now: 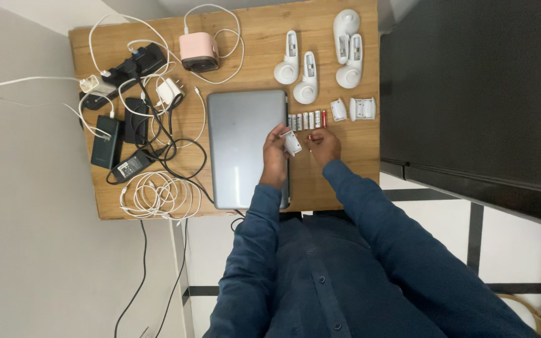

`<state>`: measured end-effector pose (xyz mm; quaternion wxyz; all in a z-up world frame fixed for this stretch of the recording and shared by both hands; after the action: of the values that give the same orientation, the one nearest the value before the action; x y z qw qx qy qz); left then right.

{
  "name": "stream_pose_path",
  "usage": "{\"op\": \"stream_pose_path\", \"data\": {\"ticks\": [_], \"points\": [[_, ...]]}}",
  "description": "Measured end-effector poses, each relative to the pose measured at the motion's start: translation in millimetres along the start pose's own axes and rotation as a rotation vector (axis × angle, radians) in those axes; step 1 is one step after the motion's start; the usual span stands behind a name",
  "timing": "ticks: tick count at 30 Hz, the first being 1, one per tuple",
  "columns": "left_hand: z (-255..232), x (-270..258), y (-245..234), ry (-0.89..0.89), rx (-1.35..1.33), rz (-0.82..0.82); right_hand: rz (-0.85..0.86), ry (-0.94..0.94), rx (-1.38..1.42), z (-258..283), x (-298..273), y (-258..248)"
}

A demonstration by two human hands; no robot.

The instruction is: The person opens the battery compartments of two white handheld devices on a wooden table, removes existing batteries, and inserts new ones. They handle the devices and batteries by hand, then close the compartments and place the devices back on the table.

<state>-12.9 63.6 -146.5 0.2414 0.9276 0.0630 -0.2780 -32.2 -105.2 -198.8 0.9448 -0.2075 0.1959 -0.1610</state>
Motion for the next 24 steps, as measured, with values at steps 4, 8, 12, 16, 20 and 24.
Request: {"op": "stream_pose_path", "data": {"ticks": [4,8,12,16,20,24], "points": [[6.2,0.0,1.8,0.043,-0.020,0.042,-0.024,-0.031,-0.030,-0.2,-3.3,-4.3],[10.8,2.1,10.7,0.061,0.028,0.096,-0.088,-0.103,0.009,0.7,-3.2,-22.6],[20.5,4.9,27.8,0.009,0.150,0.119,0.133,0.221,0.335,-0.7,-6.1,-49.2],[44.7,7.1,49.3,-0.007,0.131,0.184,0.326,0.214,0.506,3.6,-25.3,-81.0],[68.3,7.9,68.0,0.058,0.145,0.259,0.303,0.156,0.485,4.3,-36.9,-98.6],[82.9,5.3,85.4,0.063,0.226,0.299,0.239,0.117,0.445,-3.5,-34.4,-113.6]]}}
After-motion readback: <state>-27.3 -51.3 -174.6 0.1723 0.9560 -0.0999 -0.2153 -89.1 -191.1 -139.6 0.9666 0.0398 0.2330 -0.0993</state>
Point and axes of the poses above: each hand's wrist, its own x-axis towards the middle knuckle, its own y-axis out of the palm, z = x × y, the point moved 2 cm from there along x, towards the middle knuckle, and after that the axes turned 6 degrees about y, right-handed, at the moved point
